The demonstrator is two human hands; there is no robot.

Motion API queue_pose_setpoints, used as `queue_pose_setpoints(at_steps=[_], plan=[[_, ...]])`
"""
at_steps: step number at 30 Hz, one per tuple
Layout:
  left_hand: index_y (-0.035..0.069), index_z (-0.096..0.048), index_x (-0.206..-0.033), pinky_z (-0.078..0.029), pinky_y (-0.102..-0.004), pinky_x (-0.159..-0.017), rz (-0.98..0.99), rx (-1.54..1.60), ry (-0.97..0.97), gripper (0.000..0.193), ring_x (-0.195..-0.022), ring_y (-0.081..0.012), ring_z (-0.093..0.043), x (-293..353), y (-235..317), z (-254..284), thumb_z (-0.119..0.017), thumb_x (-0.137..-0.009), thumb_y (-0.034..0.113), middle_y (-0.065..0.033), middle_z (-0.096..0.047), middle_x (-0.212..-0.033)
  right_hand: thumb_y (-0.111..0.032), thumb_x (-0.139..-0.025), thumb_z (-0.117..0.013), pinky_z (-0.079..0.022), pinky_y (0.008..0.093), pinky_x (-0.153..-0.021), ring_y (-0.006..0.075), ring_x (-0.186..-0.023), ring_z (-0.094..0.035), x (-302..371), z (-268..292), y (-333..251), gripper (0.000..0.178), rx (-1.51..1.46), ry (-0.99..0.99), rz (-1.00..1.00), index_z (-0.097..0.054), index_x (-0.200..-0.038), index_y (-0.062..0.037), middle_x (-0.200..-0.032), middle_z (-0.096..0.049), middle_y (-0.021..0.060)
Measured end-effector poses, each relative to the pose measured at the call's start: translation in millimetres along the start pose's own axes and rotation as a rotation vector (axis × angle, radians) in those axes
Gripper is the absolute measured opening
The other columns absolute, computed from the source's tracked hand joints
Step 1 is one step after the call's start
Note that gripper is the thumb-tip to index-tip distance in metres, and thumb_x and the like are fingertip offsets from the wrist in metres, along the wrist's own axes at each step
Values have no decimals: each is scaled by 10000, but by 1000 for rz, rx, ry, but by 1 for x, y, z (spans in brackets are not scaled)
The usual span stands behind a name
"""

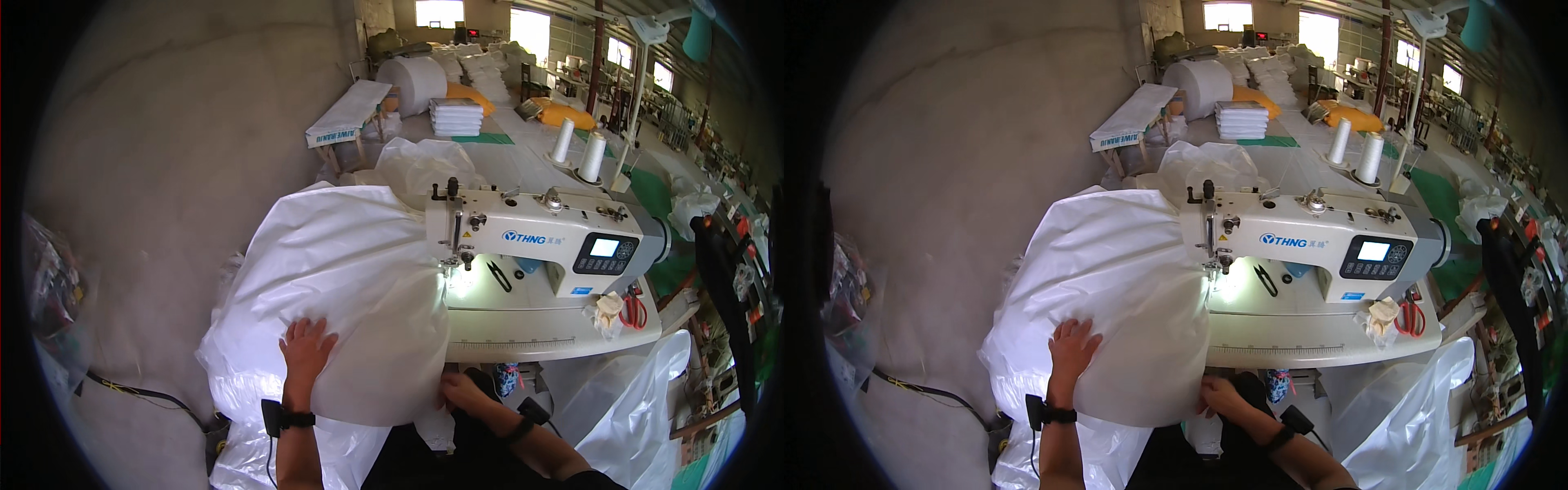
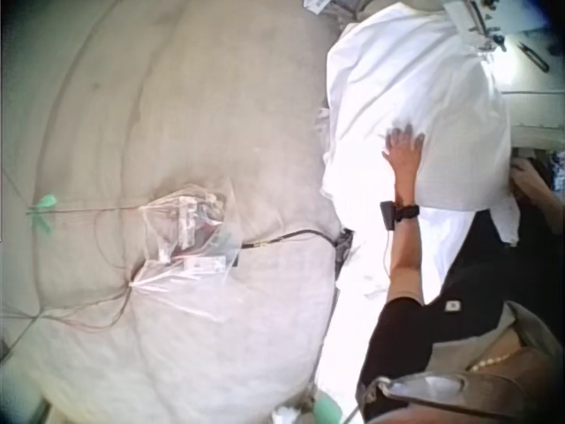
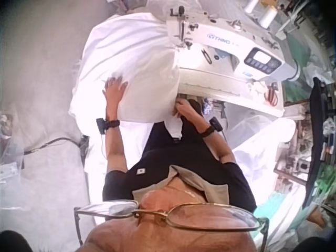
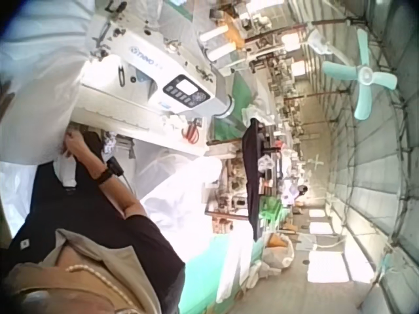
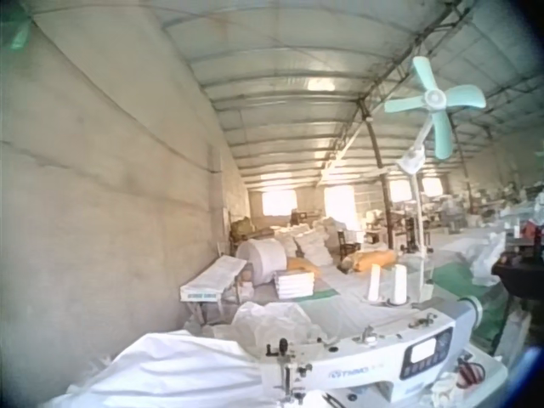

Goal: Sewing long seams on large white plastic sheets using an industrial sewing machine.

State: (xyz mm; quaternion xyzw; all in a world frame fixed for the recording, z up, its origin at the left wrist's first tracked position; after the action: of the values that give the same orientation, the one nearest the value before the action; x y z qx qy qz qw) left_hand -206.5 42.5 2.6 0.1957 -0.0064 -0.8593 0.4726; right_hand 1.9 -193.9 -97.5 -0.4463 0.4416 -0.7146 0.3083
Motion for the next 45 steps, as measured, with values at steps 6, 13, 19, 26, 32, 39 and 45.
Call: queue_pose_setpoints(at_steps=[6, 13, 19, 26, 32, 39, 45], plan=[[235, -592, -1201, -278, -657, -969, -60, 48, -247, 459, -1248, -320, -411, -50, -22, -23, -638, -787, 429, -117, -452, -1328, -305, -911, -554, -494, 357, -850, 213, -1065, -572, -110, -94, 30, 473, 423, -125, 587, -468, -1300, -49, -1163, -570, 143], [182, -581, -1233, -335, -459, -1026, -62, 586, -487, 468, -1261, -333, -409, -130, -72, -50, -651, -780, 276, -135, -411, -1383, -319, -911, -552, -488, 359, -858, 215, -1081, -564, -127, -166, -32, 487, 648, -282, 520, -460, -1306, -50, -1179, -564, 139], [58, -619, -1162, -348, -363, -1044, -135, 545, -473, 418, -1272, -310, -416, -176, -31, -39, -655, -750, 116, -195, -454, -1350, -330, -911, -550, -484, 361, -866, 217, -1095, -557, -199, -164, -73, 498, 808, -128, 453, -453, -1312, -51, -1192, -558, 136], [41, -661, -1051, -409, -381, -968, -111, 514, 27, 274, -1125, -350, -529, -115, -54, 42, -623, -811, 169, -221, -601, -1121, -344, -911, -549, -478, 363, -875, 219, -1111, -549, -256, -174, -106, 512, 925, 12, 393, -446, -1319, -52, -1207, -552, 132], [115, -505, -1271, -394, -429, -981, -119, 286, -210, 416, -1198, -339, -472, -54, -96, 21, -544, -866, 206, -164, -518, -1279, -356, -911, -547, -474, 365, -882, 221, -1125, -542, -277, -163, -113, 523, 911, 84, 332, -439, -1324, -53, -1220, -547, 128], [191, -506, -1291, -221, -649, -1019, -149, 127, -309, 503, -1348, -296, -308, -123, -129, -42, -568, -824, 368, -26, -377, -1438, -369, -911, -546, -468, 367, -891, 223, -1141, -534, -141, -159, -120, 537, 172, -221, 449, -432, -1331, -54, -1236, -541, 124], [183, -559, -1235, -248, -597, -1042, -195, 15, -330, 413, -1349, -272, -307, -131, -153, -49, -552, -847, 324, -25, -358, -1454, -381, -911, -544, -464, 369, -898, 225, -1155, -527, 25, -176, -78, 549, -623, -692, 138, -425, -1337, -55, -1249, -536, 121]])
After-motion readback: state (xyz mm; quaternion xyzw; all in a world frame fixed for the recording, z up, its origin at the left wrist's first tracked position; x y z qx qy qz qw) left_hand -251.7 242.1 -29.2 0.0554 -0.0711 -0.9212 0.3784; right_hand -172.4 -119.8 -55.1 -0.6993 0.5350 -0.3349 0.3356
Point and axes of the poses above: each hand's wrist, its own x-axis away from the middle knuckle, its own z-axis out of the back of the hand, y = z × x, the point moved 6 cm from there along -x, towards the middle knuckle
